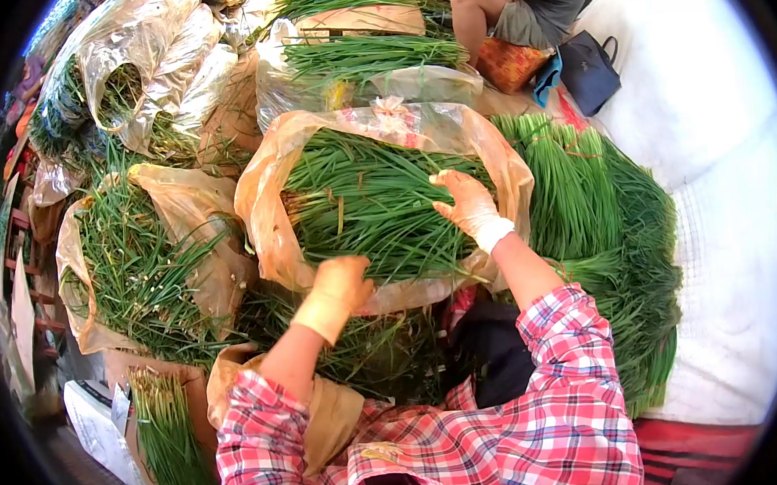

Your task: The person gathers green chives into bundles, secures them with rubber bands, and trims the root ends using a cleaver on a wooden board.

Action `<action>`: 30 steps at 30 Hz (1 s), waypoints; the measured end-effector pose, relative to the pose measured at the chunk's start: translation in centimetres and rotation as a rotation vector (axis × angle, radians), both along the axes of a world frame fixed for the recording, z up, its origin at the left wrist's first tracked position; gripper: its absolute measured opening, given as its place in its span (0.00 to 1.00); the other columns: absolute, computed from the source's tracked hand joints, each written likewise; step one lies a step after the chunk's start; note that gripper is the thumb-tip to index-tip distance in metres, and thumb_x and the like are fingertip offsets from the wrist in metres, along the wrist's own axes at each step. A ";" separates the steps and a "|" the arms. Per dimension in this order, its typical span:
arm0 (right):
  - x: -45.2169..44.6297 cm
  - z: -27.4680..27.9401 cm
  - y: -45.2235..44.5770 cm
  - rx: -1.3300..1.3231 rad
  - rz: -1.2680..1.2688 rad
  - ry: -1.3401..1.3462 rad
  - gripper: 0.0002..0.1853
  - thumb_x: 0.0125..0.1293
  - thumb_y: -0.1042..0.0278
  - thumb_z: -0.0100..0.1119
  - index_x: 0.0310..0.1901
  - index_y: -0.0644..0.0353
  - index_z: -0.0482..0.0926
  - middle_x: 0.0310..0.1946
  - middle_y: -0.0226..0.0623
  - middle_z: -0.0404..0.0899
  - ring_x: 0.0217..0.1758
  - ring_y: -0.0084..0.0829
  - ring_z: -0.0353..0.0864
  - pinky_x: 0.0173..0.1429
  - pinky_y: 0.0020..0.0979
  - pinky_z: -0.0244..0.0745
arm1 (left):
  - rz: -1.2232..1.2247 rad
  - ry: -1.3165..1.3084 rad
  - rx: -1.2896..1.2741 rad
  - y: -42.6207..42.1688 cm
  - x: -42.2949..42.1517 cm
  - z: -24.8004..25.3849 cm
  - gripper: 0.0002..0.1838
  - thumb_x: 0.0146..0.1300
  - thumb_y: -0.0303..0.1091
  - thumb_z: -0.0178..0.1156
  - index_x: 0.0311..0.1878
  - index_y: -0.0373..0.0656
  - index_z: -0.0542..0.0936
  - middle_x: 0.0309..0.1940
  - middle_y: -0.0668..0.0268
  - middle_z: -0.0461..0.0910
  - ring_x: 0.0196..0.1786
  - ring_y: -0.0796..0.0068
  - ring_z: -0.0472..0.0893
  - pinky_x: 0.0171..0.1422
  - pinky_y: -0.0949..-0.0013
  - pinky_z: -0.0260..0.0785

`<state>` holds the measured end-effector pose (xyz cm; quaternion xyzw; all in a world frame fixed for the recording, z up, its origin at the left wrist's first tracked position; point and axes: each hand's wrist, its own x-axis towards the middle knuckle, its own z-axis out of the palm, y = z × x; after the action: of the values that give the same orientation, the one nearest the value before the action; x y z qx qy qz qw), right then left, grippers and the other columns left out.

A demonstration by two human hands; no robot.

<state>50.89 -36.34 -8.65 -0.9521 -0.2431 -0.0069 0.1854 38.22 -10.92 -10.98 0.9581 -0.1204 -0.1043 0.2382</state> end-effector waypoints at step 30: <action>12.8 0.3 -1.0 -0.159 -0.158 0.066 0.16 0.59 0.68 0.58 0.49 0.57 0.77 0.42 0.41 0.80 0.44 0.42 0.79 0.50 0.36 0.73 | 0.118 -0.738 -0.021 10.8 15.1 10.1 0.26 0.48 0.29 0.64 0.55 0.51 0.74 0.54 0.62 0.75 0.61 0.63 0.69 0.66 0.65 0.61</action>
<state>63.70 -37.34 -8.40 -0.9797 -0.1607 0.0292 0.1164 53.33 -0.09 -0.87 0.9340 -0.1440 0.2633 0.1941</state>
